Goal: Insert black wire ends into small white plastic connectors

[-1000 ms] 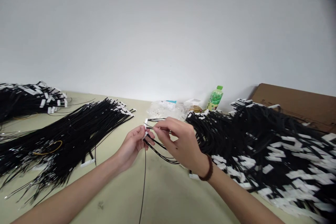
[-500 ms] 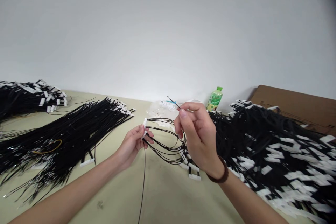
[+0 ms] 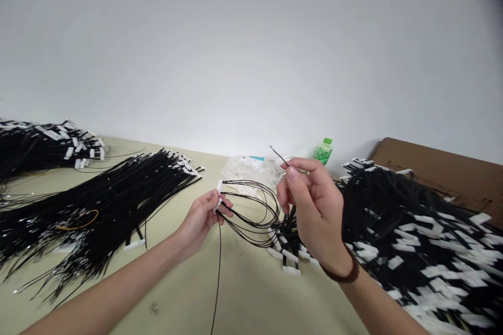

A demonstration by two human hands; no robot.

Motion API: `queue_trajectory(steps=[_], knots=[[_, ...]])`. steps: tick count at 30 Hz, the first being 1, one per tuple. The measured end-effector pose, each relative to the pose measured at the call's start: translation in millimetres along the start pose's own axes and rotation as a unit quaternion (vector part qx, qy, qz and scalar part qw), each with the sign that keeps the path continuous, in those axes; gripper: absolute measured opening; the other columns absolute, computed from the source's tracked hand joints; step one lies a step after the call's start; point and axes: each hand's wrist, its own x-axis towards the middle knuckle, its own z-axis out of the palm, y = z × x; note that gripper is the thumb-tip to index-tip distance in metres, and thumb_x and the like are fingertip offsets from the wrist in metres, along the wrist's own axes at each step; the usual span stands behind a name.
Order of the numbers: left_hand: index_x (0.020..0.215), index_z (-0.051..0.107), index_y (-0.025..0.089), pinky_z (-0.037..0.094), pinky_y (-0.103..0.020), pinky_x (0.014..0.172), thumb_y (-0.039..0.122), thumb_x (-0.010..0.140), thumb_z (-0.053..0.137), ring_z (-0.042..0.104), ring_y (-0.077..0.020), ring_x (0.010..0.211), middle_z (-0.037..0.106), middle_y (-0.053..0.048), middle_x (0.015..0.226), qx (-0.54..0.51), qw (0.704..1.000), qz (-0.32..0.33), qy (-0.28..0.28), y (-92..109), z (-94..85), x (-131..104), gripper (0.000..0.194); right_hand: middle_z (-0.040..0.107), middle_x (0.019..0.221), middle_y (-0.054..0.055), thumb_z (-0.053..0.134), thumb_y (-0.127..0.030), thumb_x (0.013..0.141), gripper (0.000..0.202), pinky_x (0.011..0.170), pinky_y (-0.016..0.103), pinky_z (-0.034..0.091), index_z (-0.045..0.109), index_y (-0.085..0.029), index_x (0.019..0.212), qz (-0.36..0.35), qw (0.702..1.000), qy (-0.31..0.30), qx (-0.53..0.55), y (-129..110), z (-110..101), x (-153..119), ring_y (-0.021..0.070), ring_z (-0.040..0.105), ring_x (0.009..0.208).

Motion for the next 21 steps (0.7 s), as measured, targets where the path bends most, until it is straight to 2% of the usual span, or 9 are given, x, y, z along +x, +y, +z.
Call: queue_trajectory(steps=[3, 7, 11, 15, 21], knots=[[0.078, 0.05, 0.013, 0.037, -0.017, 0.045, 0.034, 0.081, 0.049, 0.055, -0.0083, 0.059, 0.057, -0.003, 0.076, 0.001, 1.0, 0.004, 0.004, 1, 0.1, -1, 0.022, 0.044, 0.05, -0.006, 0.041, -0.024, 0.087, 0.009, 0.039, 0.013, 0.032, 0.046, -0.018, 0.093, 0.003, 1.0, 0.016, -0.003, -2, -7, -6, 0.0029, 0.04, 0.043], [0.077, 0.051, 0.012, 0.038, -0.017, 0.047, 0.034, 0.081, 0.049, 0.055, -0.0083, 0.06, 0.057, -0.003, 0.077, -0.006, 1.0, 0.006, 0.008, 0, -0.7, -1, 0.022, 0.046, 0.052, -0.005, 0.042, -0.022, 0.087, 0.011, 0.04, 0.014, 0.033, 0.047, -0.017, 0.095, 0.009, 0.998, 0.069, -0.004, -3, -20, -22, 0.0028, 0.042, 0.042], [0.078, 0.053, 0.012, 0.039, -0.017, 0.048, 0.032, 0.081, 0.049, 0.054, -0.0072, 0.058, 0.057, -0.003, 0.078, -0.022, 0.999, -0.01, 0.037, -1, -2.2, 1, 0.021, 0.046, 0.051, -0.005, 0.041, -0.021, 0.087, 0.015, 0.043, 0.016, 0.036, 0.046, -0.018, 0.1, 0.039, 0.995, 0.088, 0.027, -2, -33, -43, 0.005, 0.045, 0.043], [0.078, 0.054, 0.012, 0.039, -0.016, 0.047, 0.03, 0.08, 0.052, 0.054, -0.0063, 0.059, 0.057, -0.003, 0.078, -0.053, 0.996, -0.031, 0.064, -3, -5.3, 5, 0.018, 0.047, 0.05, -0.003, 0.038, -0.019, 0.088, 0.017, 0.045, 0.017, 0.038, 0.047, -0.019, 0.102, 0.033, 0.996, 0.081, 0.003, -4, -44, -68, 0.0065, 0.048, 0.044], [0.08, 0.053, 0.013, 0.038, -0.016, 0.046, 0.029, 0.08, 0.053, 0.054, -0.0067, 0.058, 0.057, -0.002, 0.078, -0.056, 0.996, -0.039, 0.057, -8, -6.7, 5, 0.016, 0.055, 0.06, 0.001, 0.044, -0.01, 0.082, 0.018, 0.047, 0.019, 0.044, 0.054, -0.019, 0.094, -0.022, 0.988, 0.024, -0.149, -11, -63, -94, 0.0088, 0.053, 0.05]])
